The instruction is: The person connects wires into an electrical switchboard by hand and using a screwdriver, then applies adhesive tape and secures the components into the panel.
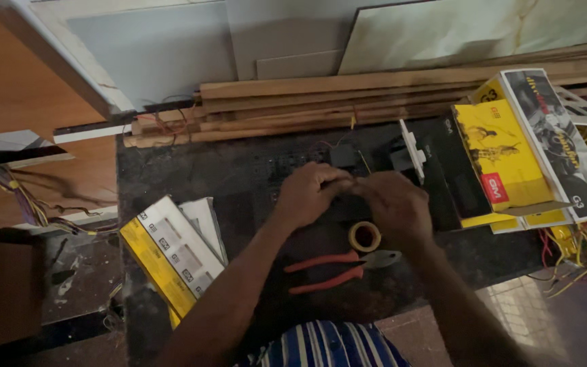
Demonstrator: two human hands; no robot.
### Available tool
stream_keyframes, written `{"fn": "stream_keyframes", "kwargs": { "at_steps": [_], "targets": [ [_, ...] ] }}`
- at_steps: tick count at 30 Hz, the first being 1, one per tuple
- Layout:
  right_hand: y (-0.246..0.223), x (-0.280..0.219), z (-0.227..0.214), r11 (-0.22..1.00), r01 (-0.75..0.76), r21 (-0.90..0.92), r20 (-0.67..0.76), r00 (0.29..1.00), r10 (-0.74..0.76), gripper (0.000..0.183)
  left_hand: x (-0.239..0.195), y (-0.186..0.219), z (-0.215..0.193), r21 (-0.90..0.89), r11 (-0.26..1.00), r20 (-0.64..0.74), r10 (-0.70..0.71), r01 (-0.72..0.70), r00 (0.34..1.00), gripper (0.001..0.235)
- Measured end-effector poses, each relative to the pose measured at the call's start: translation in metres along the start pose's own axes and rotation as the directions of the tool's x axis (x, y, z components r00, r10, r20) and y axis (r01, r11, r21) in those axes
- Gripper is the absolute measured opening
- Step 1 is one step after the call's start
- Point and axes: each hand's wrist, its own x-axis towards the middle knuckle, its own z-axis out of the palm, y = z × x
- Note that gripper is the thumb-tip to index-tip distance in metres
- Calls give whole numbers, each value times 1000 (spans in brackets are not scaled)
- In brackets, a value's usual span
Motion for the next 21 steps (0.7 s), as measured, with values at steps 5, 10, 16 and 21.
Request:
{"fn": "stream_keyframes", "kwargs": {
  "at_steps": [5,10,16,21],
  "targets": [
    [6,-9,24,989,-148,17,-10,989,148,8,2,-3,-5,-165,981,12,-100,100,995,20],
    [26,-10,47,210,-809,549,406,478,779,23,2,-2,3,-35,995,-159,-93,88,983,12],
    [21,-19,31,644,-637,422,109,741,662,26,1,-8,1,-190,978,-128,-111,85,986,13],
    [6,-7,17,998,46,-44,-30,998,-47,26,3,-6,2,-120,979,-50,-173,166,984,13]
  ]
}}
